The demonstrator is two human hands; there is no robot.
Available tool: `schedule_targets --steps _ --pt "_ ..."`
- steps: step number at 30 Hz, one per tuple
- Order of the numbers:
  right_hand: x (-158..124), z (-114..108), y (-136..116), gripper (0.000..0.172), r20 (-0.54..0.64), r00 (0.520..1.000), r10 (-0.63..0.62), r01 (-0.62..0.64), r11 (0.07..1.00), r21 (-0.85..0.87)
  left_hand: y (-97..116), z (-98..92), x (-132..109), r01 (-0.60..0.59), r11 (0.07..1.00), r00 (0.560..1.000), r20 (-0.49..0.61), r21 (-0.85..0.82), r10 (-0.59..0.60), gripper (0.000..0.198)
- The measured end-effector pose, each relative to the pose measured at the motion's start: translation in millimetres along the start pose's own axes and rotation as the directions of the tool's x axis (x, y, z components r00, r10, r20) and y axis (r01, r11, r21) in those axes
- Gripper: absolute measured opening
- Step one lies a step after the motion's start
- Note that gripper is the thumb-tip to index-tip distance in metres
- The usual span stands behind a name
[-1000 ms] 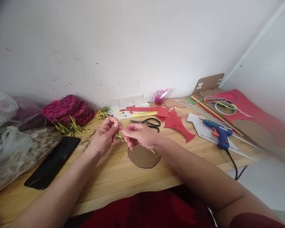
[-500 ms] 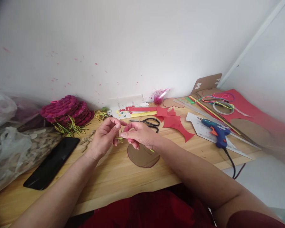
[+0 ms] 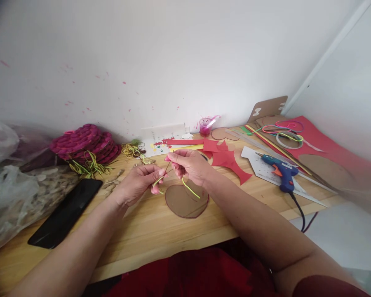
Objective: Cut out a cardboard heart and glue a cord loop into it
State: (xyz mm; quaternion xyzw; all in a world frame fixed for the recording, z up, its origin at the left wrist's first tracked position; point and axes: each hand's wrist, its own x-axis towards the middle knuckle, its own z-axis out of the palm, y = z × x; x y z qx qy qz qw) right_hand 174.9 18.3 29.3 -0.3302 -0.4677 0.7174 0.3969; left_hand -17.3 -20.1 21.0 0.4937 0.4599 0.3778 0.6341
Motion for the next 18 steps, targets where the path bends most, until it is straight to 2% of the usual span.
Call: schedule_targets --steps 7,10,13,16,18 --pt "3 2 2 0.029 -0.022 0.996 -0.081 0.083 0.989 0.120 -3 0.1 -1 0.098 0.993 0.991 0.100 -0.066 -0.091 0.036" --pt "4 1 0 0.031 -0.127 0.984 -0.122 0.138 0.982 0.126 -2 0.5 -2 0.063 0.981 0.998 0.039 -0.185 -0.057 0.034" --pt "3 1 -1 0.029 -0.179 0.971 -0.157 0.145 0.986 -0.081 1 1.3 -3 0.008 0.960 0.998 -0.056 -0.279 -0.024 0.035" --pt "-3 6 2 0.027 -0.035 0.994 -0.106 0.088 0.937 -0.338 3 3.4 -4 -0.028 0.944 0.993 -0.117 -0.328 -0.011 0.035" --pt "-5 11 7 0.026 0.118 0.993 -0.025 0.061 0.948 -0.311 4 5.9 -5 -0.032 0.941 0.993 -0.116 -0.336 -0.008 0.035"
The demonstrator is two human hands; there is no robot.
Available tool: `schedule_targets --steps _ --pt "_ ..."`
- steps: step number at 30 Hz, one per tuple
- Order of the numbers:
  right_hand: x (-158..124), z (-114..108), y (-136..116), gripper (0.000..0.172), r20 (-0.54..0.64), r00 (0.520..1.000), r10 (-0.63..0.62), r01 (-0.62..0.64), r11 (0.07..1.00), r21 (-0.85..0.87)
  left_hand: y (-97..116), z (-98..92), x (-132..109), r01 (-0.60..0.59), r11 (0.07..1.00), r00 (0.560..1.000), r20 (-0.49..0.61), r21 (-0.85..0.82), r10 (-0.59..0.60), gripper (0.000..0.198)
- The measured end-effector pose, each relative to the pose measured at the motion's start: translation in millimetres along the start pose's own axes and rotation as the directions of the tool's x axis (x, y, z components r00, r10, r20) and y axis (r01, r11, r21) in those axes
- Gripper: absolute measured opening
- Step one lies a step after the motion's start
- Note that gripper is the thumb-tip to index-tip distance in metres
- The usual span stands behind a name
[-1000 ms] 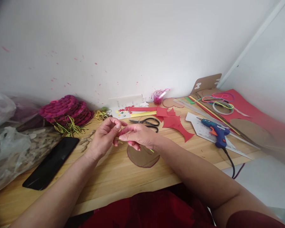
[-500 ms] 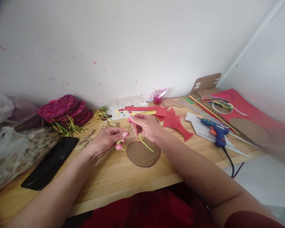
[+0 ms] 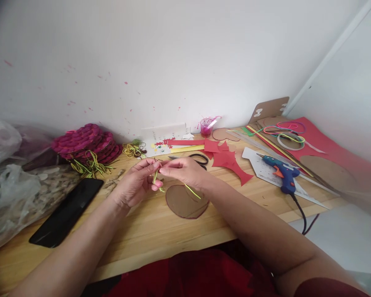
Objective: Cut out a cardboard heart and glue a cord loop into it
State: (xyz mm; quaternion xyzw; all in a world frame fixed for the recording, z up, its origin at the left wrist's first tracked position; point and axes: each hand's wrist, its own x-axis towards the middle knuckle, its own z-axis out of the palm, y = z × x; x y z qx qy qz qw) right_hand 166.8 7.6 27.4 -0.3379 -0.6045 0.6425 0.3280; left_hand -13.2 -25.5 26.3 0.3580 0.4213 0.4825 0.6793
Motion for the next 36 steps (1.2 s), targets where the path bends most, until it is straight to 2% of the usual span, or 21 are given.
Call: schedule_targets --steps 3,7,13,17,20,23,28,31,36 --pt "0 8 8 0.027 0.177 0.984 0.014 -0.049 0.980 0.194 -1 4.5 -2 0.020 1.000 1.000 0.021 0.008 -0.020 0.036" --pt "3 13 20 0.025 0.186 0.982 0.034 -0.090 0.949 0.302 -3 8.5 -4 0.030 0.999 0.999 0.021 0.015 -0.031 0.035" --pt "5 15 22 0.025 0.076 0.993 0.093 -0.115 0.917 0.382 -3 7.0 -2 0.016 0.999 0.999 0.046 0.047 -0.018 0.031" --pt "5 13 18 0.028 -0.089 0.991 0.104 -0.069 0.941 0.331 -4 5.7 0 0.015 1.000 1.000 0.022 0.027 -0.016 0.028" --pt "4 11 14 0.028 -0.195 0.979 0.052 -0.010 0.978 0.210 -4 3.9 1 0.027 0.999 0.999 0.039 0.044 -0.029 0.030" --pt "2 11 10 0.029 -0.231 0.971 -0.064 0.080 0.995 0.060 -2 0.9 1 0.007 0.995 0.995 0.096 0.095 -0.016 0.035" --pt "0 9 3 0.031 -0.298 0.924 -0.239 0.204 0.968 -0.146 1 -1.8 -2 -0.021 0.949 0.987 0.156 0.313 -0.030 0.036" --pt "2 2 0 0.033 -0.357 0.890 -0.284 0.246 0.958 -0.148 2 -1.9 -4 -0.057 0.912 0.977 0.211 0.407 -0.033 0.036" --pt "8 -11 -3 0.036 -0.445 0.862 -0.241 0.264 0.964 -0.011 3 -6.1 -4 -0.041 0.865 0.951 0.285 0.500 -0.120 0.034"
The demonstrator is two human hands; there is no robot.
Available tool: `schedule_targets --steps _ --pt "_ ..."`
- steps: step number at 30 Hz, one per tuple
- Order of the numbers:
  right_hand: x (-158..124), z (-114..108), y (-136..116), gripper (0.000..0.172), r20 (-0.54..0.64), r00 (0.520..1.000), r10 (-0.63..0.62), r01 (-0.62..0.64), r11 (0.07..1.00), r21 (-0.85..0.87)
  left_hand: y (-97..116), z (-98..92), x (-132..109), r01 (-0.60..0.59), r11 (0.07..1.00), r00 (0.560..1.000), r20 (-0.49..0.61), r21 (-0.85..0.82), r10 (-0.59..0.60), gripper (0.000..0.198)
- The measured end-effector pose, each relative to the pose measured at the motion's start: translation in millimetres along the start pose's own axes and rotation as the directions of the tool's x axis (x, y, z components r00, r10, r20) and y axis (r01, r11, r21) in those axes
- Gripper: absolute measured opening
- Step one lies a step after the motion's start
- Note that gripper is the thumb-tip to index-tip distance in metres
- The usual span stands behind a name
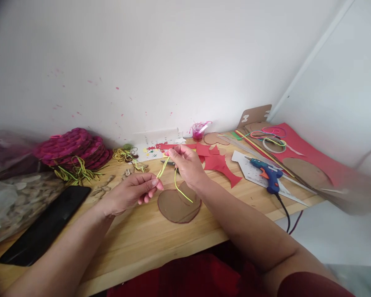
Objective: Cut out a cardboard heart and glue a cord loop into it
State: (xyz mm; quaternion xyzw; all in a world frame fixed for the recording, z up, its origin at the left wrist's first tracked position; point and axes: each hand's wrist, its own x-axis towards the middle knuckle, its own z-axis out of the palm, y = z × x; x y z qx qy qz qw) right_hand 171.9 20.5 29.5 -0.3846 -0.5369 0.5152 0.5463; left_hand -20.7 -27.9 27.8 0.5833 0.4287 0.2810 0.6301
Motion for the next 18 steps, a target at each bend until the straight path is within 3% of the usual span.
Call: schedule_targets --steps 2,4,6,8,10,13,15,18 --pt "3 -3 -1 0.035 -0.015 1.000 -0.017 0.017 1.000 0.007 -1 -2.5 1 0.017 0.998 1.000 -0.018 0.059 -0.016 0.031" --pt "3 -4 -1 0.035 0.002 1.000 -0.027 0.027 1.000 -0.014 -2 -5.0 3 -0.042 0.997 0.983 -0.176 0.066 0.053 0.028" --pt "0 -3 -2 0.033 0.050 0.999 -0.005 0.006 0.999 -0.032 -2 -6.9 5 -0.181 0.983 0.916 -0.360 0.031 0.180 0.027" --pt "-3 0 -1 0.031 0.105 0.994 0.023 -0.018 0.999 -0.045 -2 -7.1 6 -0.292 0.955 0.879 -0.410 -0.058 0.244 0.029" --pt "-7 3 1 0.027 0.147 0.989 0.011 -0.002 0.998 -0.061 -1 -4.8 6 -0.302 0.929 0.912 -0.347 -0.213 0.217 0.030" --pt "-12 8 2 0.027 0.213 0.977 0.017 -0.004 0.998 -0.063 -1 2.9 5 -0.180 0.892 0.978 -0.175 -0.414 0.116 0.033" --pt "-15 10 0 0.029 0.270 0.961 0.064 -0.055 0.998 -0.042 -2 8.2 4 -0.119 0.898 0.992 -0.091 -0.424 0.088 0.030" --pt "-18 10 -2 0.029 0.341 0.931 0.130 -0.143 0.990 0.013 -2 12.3 2 -0.085 0.943 0.996 -0.049 -0.322 0.073 0.028"
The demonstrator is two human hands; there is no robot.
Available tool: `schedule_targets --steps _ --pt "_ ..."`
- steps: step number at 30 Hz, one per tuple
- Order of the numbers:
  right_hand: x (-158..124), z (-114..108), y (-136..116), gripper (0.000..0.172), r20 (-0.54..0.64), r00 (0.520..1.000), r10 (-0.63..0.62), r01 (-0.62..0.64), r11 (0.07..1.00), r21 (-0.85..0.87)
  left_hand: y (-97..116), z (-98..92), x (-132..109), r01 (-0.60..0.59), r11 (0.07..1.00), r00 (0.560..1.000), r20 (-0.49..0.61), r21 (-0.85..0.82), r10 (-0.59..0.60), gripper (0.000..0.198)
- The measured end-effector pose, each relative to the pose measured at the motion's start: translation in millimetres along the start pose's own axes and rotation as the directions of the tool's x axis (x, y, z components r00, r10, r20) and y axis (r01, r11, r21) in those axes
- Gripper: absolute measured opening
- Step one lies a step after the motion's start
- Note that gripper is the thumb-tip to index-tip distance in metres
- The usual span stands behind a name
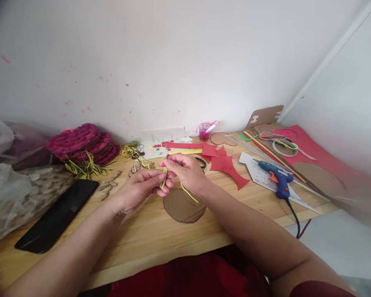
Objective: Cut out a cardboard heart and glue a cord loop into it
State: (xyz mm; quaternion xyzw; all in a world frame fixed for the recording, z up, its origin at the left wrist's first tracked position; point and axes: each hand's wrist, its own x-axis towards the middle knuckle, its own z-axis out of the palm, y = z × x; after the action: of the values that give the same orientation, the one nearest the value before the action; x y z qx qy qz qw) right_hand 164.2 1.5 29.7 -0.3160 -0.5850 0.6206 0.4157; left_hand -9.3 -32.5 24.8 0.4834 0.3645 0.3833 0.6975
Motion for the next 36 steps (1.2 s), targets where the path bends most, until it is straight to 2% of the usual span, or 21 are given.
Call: schedule_targets --steps 2,8,13,15,17,19,22,25,28,31,36 --pt "0 -1 -1 0.029 0.002 1.000 0.018 -0.018 0.999 0.043 1 0.5 0 0.006 0.998 1.000 0.001 0.060 -0.007 0.028" --pt "8 -10 0 0.030 -0.208 0.976 -0.069 0.089 0.992 0.091 4 -0.5 1 0.043 0.983 0.998 0.044 0.179 -0.051 0.027" --pt "13 -20 -6 0.034 -0.250 0.966 -0.056 0.115 0.967 0.227 1 -8.2 0 0.132 0.903 0.980 0.085 0.408 -0.182 0.028" --pt "14 -22 -8 0.034 -0.265 0.961 -0.072 0.136 0.963 0.231 0 -12.6 2 0.109 0.887 0.989 0.042 0.448 -0.142 0.024" --pt "14 -23 -8 0.034 -0.259 0.962 -0.086 0.144 0.966 0.213 1 -15.7 3 0.036 0.901 0.997 -0.072 0.431 -0.005 0.024" --pt "13 -22 -6 0.033 -0.231 0.969 -0.090 0.135 0.973 0.185 4 -16.5 4 -0.042 0.916 0.976 -0.181 0.399 0.123 0.029" --pt "11 -16 -1 0.029 -0.186 0.979 -0.081 0.108 0.984 0.140 8 -13.2 4 -0.117 0.932 0.955 -0.220 0.343 0.200 0.030" --pt "8 -8 3 0.027 -0.145 0.987 -0.068 0.088 0.987 0.131 5 -7.0 3 -0.120 0.941 0.961 -0.200 0.317 0.190 0.031" --pt "6 -3 4 0.028 -0.118 0.992 -0.054 0.073 0.984 0.163 -1 -3.1 3 -0.102 0.920 0.964 -0.192 0.379 0.186 0.024" --pt "7 -4 4 0.028 -0.142 0.989 -0.038 0.064 0.981 0.185 -4 -4.2 4 -0.079 0.911 0.968 -0.185 0.406 0.167 0.018" --pt "10 -11 3 0.028 -0.152 0.988 -0.001 0.040 0.967 0.253 -1 -6.8 4 -0.045 0.944 0.991 -0.104 0.326 0.083 0.018"
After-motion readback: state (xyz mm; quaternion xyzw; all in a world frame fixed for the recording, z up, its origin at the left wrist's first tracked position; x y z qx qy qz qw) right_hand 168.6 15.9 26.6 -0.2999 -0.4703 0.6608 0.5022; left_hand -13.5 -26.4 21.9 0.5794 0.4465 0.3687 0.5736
